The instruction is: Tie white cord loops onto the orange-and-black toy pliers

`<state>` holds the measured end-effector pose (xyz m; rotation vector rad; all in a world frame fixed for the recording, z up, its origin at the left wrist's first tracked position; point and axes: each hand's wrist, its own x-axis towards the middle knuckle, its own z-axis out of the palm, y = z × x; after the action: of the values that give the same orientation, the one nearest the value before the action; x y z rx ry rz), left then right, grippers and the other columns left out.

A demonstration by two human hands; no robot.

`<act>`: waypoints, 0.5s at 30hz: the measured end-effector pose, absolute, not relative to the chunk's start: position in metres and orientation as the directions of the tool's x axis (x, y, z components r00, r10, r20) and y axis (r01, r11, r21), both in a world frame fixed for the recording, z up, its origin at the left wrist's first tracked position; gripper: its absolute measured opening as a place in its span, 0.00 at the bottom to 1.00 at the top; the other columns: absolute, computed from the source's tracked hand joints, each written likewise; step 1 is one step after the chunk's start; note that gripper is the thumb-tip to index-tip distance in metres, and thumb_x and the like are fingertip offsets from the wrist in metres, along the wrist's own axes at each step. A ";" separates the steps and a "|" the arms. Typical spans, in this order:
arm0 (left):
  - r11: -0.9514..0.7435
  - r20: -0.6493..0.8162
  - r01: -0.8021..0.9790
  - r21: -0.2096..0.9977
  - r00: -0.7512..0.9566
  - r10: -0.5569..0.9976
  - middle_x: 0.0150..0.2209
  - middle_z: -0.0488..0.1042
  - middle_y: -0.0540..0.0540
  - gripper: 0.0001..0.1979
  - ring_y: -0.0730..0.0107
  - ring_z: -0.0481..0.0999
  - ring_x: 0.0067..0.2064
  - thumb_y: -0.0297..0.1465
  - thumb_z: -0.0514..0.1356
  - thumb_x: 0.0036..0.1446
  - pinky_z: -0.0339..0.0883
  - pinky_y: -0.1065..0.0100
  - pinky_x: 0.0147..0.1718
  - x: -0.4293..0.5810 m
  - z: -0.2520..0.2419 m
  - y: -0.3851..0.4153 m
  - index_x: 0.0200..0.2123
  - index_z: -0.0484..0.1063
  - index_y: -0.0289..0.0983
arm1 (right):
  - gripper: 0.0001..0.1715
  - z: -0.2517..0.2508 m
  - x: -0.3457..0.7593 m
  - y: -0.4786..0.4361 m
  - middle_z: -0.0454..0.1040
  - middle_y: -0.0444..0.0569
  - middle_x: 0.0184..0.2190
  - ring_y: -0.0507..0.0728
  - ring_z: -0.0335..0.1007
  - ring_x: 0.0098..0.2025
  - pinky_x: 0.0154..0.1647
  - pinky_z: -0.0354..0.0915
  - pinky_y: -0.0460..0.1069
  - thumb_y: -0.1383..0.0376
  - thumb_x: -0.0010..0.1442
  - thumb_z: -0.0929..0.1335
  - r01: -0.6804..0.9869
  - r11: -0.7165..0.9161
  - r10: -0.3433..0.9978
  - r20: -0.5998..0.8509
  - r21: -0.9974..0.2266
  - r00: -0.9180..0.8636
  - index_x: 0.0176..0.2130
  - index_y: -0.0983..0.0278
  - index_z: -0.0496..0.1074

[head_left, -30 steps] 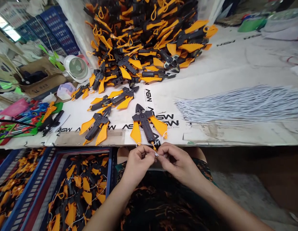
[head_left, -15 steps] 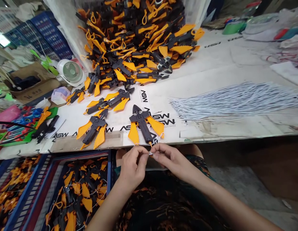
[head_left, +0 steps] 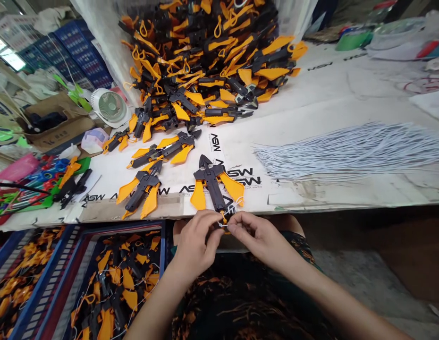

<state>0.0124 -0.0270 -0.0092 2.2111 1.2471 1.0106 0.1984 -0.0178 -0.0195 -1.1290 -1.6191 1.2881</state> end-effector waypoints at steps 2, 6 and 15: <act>-0.674 0.506 0.637 0.374 0.469 0.724 0.43 0.78 0.43 0.07 0.65 0.76 0.43 0.29 0.57 0.66 0.66 0.65 0.41 0.011 -0.006 -0.021 0.46 0.71 0.39 | 0.15 -0.020 0.197 -0.017 0.70 0.45 0.28 0.54 0.65 0.31 0.32 0.62 0.47 0.55 0.65 0.64 0.134 0.085 0.945 0.038 -0.987 -0.324 0.34 0.63 0.69; -0.740 0.538 0.657 0.143 0.576 0.616 0.35 0.80 0.46 0.04 0.68 0.76 0.35 0.29 0.57 0.66 0.62 0.66 0.36 0.007 0.002 -0.011 0.38 0.72 0.37 | 0.15 -0.017 0.202 -0.018 0.69 0.43 0.26 0.53 0.63 0.28 0.28 0.59 0.46 0.55 0.65 0.64 0.132 0.066 0.944 0.019 -0.989 -0.330 0.33 0.63 0.69; -0.624 0.335 0.630 0.462 0.528 0.781 0.34 0.80 0.48 0.07 0.69 0.78 0.35 0.34 0.58 0.66 0.65 0.67 0.37 -0.012 0.006 -0.001 0.38 0.74 0.39 | 0.09 -0.016 0.224 -0.024 0.74 0.51 0.44 0.52 0.69 0.31 0.32 0.66 0.47 0.61 0.68 0.63 0.207 0.278 0.914 0.191 -0.938 -0.358 0.44 0.61 0.70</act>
<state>-0.0116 -0.0009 0.0060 2.4860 1.1793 0.7561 0.2237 -0.0237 -0.0159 -1.0230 -1.7571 1.1274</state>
